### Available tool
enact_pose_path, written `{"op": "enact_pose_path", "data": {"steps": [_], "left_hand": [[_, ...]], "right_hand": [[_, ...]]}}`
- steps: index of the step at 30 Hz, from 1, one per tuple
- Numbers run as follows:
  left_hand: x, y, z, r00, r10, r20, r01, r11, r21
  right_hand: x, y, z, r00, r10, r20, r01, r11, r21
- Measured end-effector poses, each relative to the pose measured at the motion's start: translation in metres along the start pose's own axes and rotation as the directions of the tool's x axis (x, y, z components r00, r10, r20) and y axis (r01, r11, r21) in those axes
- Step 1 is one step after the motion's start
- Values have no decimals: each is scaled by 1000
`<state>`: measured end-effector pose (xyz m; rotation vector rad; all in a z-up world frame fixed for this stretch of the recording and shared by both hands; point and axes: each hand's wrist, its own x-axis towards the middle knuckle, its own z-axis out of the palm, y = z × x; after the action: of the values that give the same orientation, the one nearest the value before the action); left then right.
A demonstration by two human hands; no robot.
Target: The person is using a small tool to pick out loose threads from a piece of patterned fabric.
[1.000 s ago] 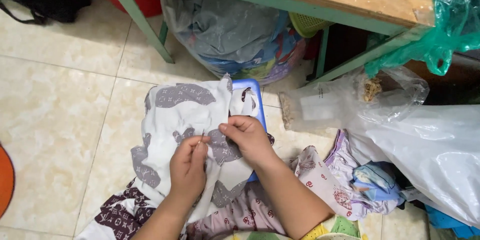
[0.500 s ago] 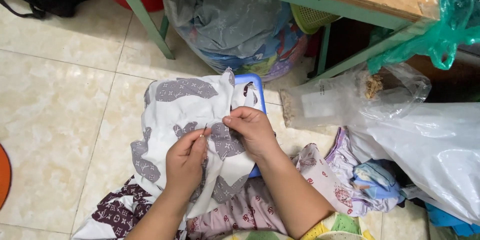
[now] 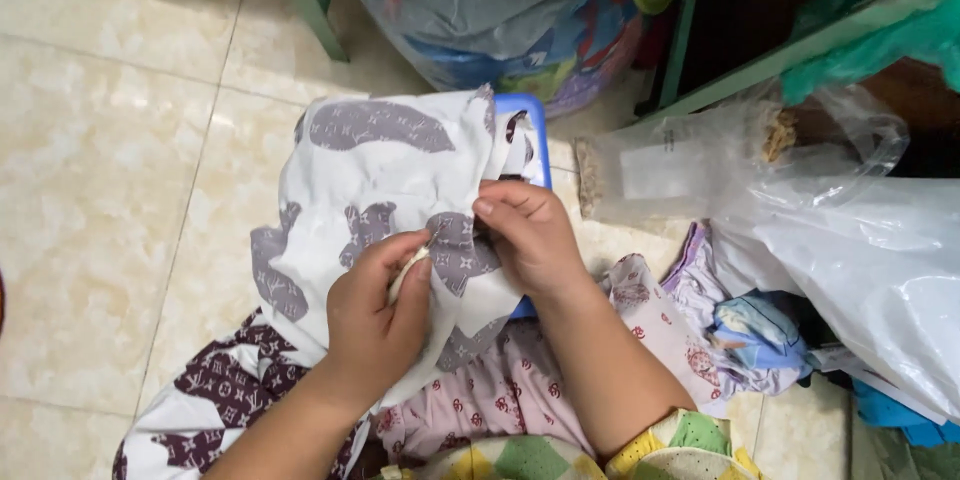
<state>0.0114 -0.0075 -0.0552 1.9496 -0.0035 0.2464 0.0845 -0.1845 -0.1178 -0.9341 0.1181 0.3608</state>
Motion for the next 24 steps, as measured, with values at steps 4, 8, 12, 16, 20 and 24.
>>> {"op": "enact_pose_path", "data": {"steps": [4,8,12,16,20,24], "left_hand": [[1,9,-7,995,100,9,-100,989,113],[3,12,-7,978,208,0,-206,967,150],[7,16,-7,985,173,26,-175,973,154],[7,14,-6,989,144,40,-148,979,142],[7,13,-5,986,166,29,-169,977,133],[6,12,-3,989,145,5,-145,987,62]], "right_hand": [[-5,2,-1,1000,7,-18,-6,1000,15],[-8,0,1,999,-39,-4,39,999,2],[-9,-3,6,994,-80,79,80,997,-6],[-10,0,1,997,-76,33,77,996,-41],[-9,2,0,997,-69,34,71,995,-68],[-10,3,-3,998,-46,33,48,998,-39]]}}
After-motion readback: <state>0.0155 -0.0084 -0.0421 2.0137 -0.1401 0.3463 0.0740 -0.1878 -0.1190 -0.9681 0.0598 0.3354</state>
